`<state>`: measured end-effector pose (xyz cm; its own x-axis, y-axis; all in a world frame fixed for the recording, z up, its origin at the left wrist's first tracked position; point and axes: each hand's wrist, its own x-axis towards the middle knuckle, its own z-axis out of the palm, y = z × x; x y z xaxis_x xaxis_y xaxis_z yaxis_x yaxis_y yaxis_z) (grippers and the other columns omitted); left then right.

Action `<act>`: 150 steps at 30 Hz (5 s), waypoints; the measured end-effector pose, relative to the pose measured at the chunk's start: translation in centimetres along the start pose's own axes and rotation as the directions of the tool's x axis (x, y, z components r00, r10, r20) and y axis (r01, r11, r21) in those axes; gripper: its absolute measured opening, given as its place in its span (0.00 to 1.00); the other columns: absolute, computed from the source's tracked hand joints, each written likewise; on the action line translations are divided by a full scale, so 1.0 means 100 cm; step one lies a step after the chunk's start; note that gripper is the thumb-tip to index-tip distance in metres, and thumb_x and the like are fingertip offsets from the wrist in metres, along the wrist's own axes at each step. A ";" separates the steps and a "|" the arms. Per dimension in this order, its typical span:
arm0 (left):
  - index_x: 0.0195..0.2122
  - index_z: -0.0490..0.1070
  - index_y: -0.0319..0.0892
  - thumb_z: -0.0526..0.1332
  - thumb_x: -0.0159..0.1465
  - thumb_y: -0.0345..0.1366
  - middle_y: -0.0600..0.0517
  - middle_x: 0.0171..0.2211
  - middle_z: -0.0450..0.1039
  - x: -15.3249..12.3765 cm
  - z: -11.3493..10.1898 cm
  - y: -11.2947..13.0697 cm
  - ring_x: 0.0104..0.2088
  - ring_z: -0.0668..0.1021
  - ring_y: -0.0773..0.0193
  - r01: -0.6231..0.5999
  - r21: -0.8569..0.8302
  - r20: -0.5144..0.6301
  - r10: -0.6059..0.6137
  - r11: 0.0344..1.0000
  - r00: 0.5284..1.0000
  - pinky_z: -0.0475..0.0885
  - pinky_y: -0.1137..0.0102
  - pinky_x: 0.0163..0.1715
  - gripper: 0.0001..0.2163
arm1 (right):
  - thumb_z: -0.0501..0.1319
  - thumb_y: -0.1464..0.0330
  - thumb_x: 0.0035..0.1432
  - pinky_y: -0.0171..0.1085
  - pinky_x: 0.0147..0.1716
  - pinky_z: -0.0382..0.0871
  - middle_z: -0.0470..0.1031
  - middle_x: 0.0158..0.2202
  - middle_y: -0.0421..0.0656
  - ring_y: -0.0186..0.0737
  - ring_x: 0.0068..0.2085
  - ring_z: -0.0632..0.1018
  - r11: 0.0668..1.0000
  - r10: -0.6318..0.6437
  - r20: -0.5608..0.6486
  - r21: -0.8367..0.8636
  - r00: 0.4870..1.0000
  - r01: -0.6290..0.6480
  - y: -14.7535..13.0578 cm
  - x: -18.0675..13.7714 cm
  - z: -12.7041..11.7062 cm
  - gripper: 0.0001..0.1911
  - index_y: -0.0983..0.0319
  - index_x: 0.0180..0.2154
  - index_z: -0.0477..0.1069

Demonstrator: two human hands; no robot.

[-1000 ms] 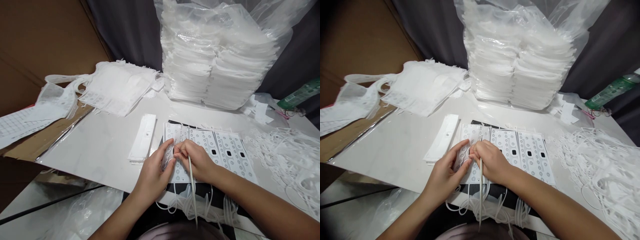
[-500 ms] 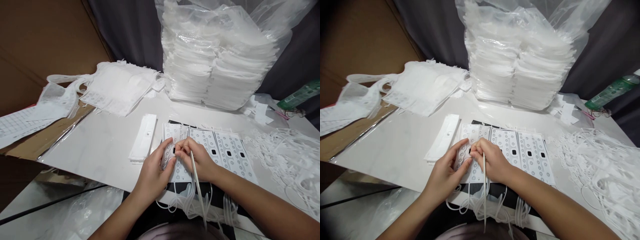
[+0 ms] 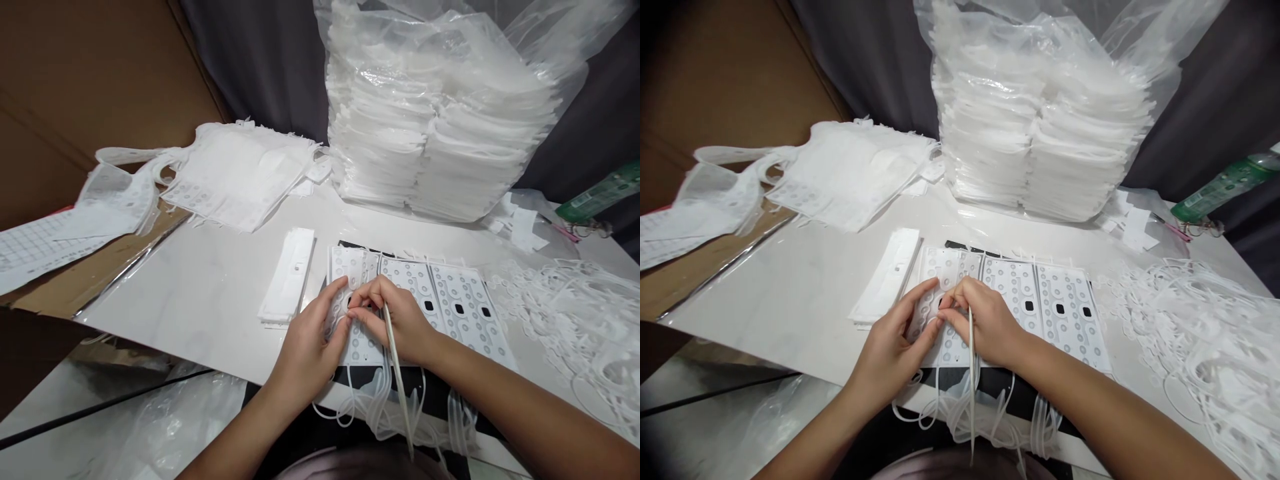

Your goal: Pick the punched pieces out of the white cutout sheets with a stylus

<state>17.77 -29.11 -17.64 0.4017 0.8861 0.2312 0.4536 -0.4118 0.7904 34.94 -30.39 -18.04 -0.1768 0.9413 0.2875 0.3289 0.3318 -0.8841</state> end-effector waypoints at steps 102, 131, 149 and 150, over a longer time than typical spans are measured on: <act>0.57 0.62 0.42 0.57 0.64 0.31 0.48 0.49 0.75 0.000 0.001 0.002 0.45 0.78 0.60 -0.021 0.039 -0.029 0.022 0.999 0.999 0.74 0.66 0.44 0.19 | 0.54 0.71 0.61 0.38 0.33 0.61 0.67 0.31 0.38 0.36 0.32 0.67 0.999 0.037 0.053 0.011 0.998 -0.038 -0.004 0.002 0.003 0.15 0.57 0.28 0.47; 0.58 0.62 0.43 0.56 0.65 0.32 0.48 0.50 0.74 0.002 0.000 0.003 0.45 0.78 0.58 -0.002 0.044 -0.004 0.002 0.999 1.000 0.74 0.65 0.43 0.19 | 0.52 0.72 0.62 0.37 0.31 0.60 0.64 0.28 0.38 0.36 0.29 0.65 0.992 -0.033 0.062 -0.118 0.998 0.040 -0.006 0.004 0.004 0.15 0.57 0.27 0.47; 0.57 0.63 0.42 0.57 0.64 0.37 0.55 0.27 0.71 0.001 -0.004 0.002 0.22 0.71 0.66 0.049 0.079 -0.033 -0.047 0.996 0.998 0.70 0.70 0.25 0.20 | 0.51 0.75 0.58 0.38 0.31 0.60 0.62 0.28 0.39 0.38 0.31 0.65 0.994 -0.094 0.056 -0.060 0.994 0.097 -0.006 0.001 0.010 0.13 0.57 0.27 0.48; 0.57 0.63 0.42 0.56 0.64 0.37 0.55 0.26 0.70 0.001 -0.005 0.003 0.23 0.71 0.65 0.050 0.078 -0.029 -0.048 0.996 0.998 0.70 0.70 0.25 0.20 | 0.51 0.75 0.58 0.37 0.31 0.60 0.61 0.28 0.39 0.38 0.31 0.64 0.994 -0.092 0.057 -0.057 0.994 0.096 -0.006 0.002 0.010 0.13 0.57 0.27 0.48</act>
<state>17.58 -29.05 -17.11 0.3558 0.9108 0.2093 0.5341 -0.3819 0.7542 33.75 -30.50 -17.86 -0.2586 0.9016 0.3466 0.3625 0.4232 -0.8304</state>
